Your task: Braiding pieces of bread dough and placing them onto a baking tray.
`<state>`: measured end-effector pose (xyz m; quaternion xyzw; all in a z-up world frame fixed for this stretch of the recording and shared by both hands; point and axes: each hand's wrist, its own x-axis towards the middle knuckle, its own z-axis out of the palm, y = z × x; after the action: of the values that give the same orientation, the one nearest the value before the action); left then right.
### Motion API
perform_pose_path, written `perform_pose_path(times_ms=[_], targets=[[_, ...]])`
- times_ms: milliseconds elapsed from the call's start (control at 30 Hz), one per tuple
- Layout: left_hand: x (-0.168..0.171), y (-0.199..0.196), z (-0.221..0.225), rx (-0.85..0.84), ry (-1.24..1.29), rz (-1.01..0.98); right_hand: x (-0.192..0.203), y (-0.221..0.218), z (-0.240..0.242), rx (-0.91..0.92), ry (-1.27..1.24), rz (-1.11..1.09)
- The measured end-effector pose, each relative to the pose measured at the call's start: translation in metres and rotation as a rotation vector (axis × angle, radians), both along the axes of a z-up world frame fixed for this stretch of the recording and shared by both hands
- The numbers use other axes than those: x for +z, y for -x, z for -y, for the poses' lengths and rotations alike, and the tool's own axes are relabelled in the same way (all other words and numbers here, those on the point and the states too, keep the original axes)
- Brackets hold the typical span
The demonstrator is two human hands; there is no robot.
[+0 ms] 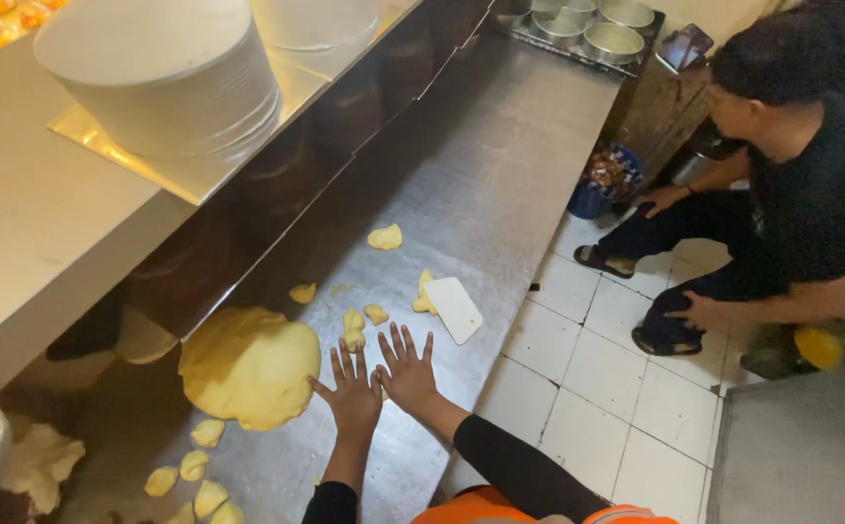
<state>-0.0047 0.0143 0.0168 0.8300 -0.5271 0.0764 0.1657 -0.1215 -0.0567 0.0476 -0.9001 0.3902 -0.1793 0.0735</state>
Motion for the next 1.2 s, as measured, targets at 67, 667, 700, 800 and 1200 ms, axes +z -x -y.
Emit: perform_pose_path(times_ms=[67, 667, 700, 800, 1200], targets=[[0.001, 0.007, -0.021, -0.041, -0.077, 0.013, 0.007, 0.015, -0.016, 0.035, -0.022, -0.034], [0.028, 0.107, -0.192, -0.301, -0.106, -0.160, 0.008, 0.136, -0.079, 0.454, -0.084, -0.016], [0.026, 0.107, -0.191, -0.292, -0.098, -0.200, 0.008, 0.136, -0.077, 0.460, -0.109, 0.049], [0.030, 0.107, -0.197, -0.226, -0.059, -0.256, 0.007, 0.132, -0.087, 0.485, -0.142, 0.070], [0.044, 0.008, -0.183, -0.102, 0.111, -0.947, 0.072, 0.113, -0.087, 0.412, -0.917, 0.043]])
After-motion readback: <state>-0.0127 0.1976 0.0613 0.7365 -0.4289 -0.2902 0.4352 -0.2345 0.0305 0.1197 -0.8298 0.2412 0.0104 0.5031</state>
